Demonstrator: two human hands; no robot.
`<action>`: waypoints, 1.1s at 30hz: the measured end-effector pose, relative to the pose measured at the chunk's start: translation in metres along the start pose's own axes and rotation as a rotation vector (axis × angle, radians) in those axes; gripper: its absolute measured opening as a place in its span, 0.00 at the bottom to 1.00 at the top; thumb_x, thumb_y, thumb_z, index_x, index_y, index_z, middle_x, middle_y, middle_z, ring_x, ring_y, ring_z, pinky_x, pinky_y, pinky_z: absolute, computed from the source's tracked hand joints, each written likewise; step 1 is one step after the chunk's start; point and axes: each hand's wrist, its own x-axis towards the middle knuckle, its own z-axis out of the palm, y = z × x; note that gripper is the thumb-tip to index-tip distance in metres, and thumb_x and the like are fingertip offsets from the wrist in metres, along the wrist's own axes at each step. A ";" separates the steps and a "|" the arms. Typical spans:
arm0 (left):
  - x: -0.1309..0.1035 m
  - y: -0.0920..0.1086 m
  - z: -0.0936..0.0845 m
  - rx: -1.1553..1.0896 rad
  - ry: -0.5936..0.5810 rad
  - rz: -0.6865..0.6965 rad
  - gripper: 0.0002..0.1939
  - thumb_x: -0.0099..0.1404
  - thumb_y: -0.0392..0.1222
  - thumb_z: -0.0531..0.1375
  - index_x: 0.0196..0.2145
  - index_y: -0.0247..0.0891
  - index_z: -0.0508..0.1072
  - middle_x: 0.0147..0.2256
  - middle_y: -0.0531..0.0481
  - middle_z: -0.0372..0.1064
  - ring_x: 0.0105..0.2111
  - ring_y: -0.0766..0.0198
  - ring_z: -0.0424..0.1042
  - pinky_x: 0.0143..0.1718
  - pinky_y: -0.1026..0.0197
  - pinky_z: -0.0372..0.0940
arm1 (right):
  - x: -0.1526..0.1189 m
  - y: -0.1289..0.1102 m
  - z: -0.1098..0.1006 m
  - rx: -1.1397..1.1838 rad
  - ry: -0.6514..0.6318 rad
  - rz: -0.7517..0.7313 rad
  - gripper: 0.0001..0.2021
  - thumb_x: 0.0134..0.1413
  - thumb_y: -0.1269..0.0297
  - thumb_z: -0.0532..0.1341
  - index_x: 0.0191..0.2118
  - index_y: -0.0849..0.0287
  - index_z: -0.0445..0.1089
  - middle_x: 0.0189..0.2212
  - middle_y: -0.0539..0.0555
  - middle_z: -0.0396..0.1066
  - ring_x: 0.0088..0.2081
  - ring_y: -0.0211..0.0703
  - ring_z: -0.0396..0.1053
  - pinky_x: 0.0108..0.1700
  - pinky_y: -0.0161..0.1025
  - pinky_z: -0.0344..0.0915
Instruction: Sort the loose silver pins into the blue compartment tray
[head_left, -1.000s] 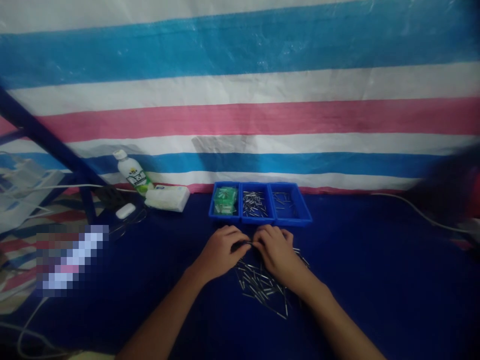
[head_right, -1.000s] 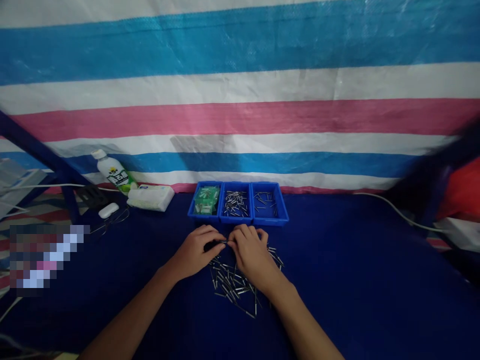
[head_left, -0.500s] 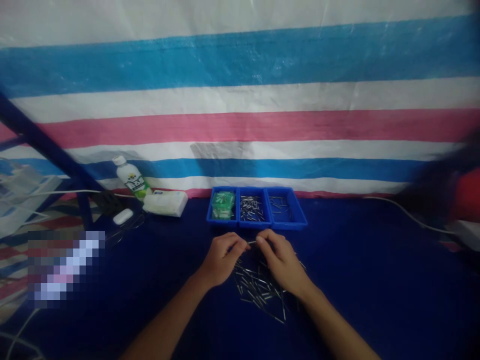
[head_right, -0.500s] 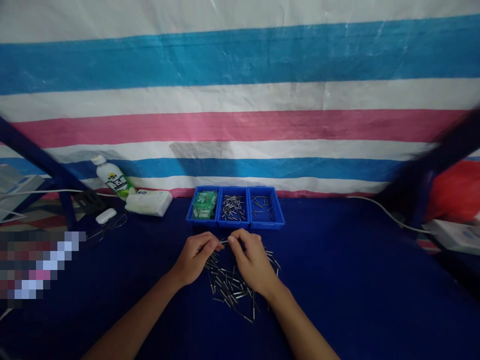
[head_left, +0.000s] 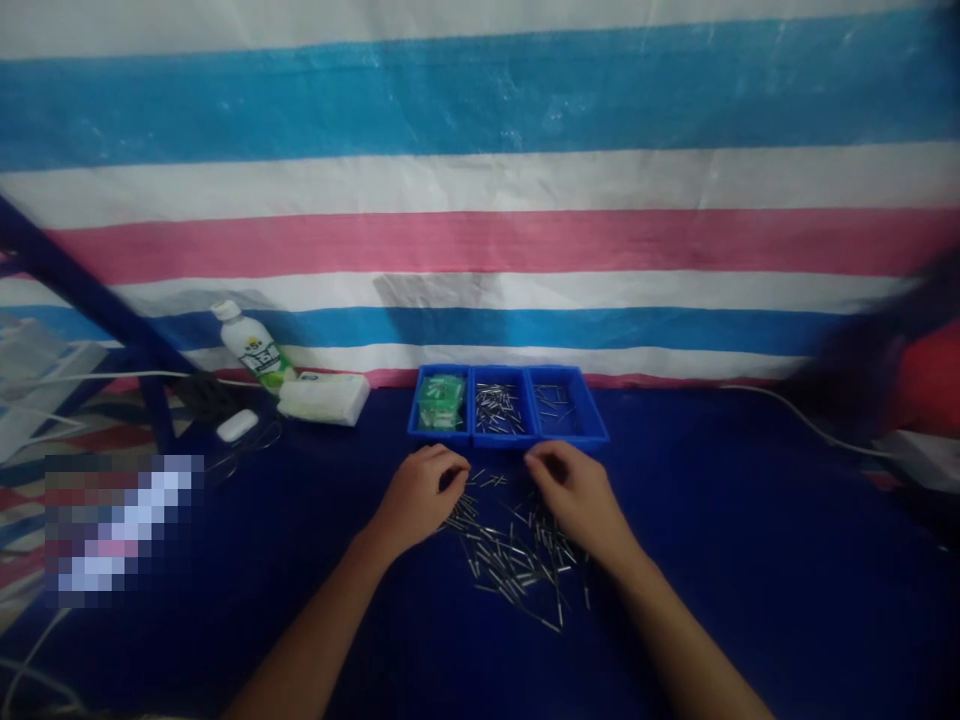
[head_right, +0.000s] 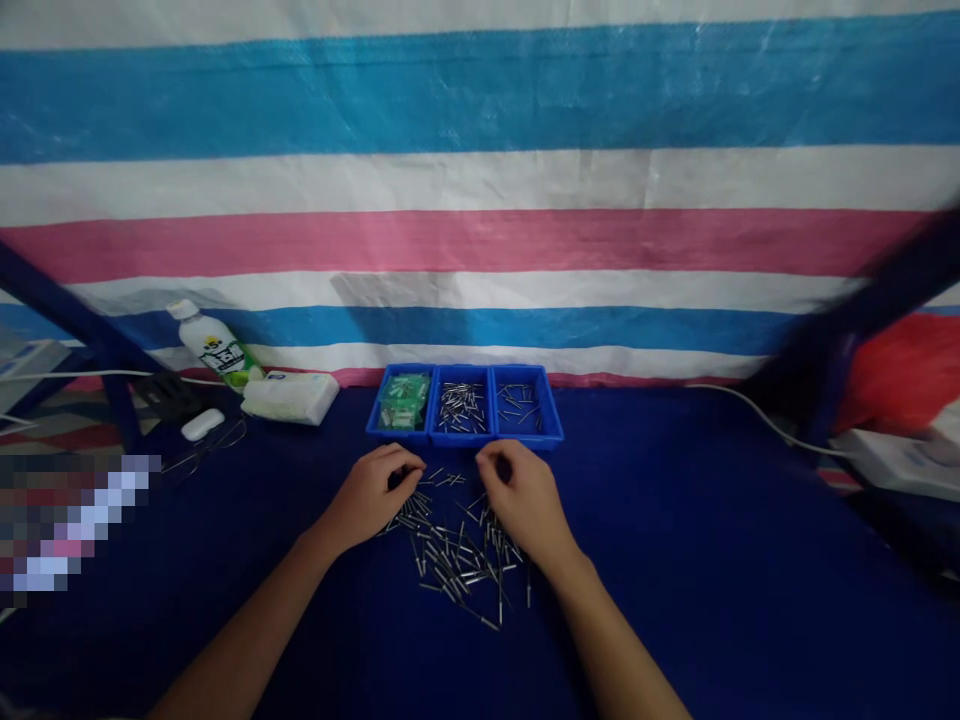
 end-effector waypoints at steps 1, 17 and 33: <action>0.000 -0.001 -0.002 0.023 -0.034 0.012 0.08 0.65 0.33 0.58 0.38 0.40 0.78 0.37 0.50 0.75 0.39 0.61 0.72 0.43 0.58 0.65 | -0.002 -0.002 0.001 -0.108 -0.082 -0.059 0.08 0.62 0.61 0.59 0.35 0.55 0.73 0.33 0.53 0.74 0.35 0.47 0.69 0.39 0.43 0.62; -0.003 -0.003 -0.007 0.140 -0.156 0.037 0.14 0.59 0.29 0.57 0.39 0.41 0.78 0.38 0.51 0.76 0.39 0.60 0.73 0.43 0.56 0.64 | -0.011 -0.012 0.007 -0.456 -0.355 -0.332 0.04 0.56 0.69 0.63 0.31 0.55 0.72 0.40 0.54 0.73 0.45 0.50 0.65 0.48 0.50 0.55; -0.001 -0.002 -0.008 0.096 -0.090 0.025 0.11 0.67 0.34 0.56 0.42 0.42 0.77 0.38 0.50 0.75 0.40 0.60 0.73 0.43 0.57 0.64 | -0.004 -0.014 0.000 0.413 -0.090 -0.037 0.08 0.63 0.58 0.61 0.44 0.52 0.75 0.39 0.54 0.77 0.42 0.48 0.74 0.47 0.45 0.68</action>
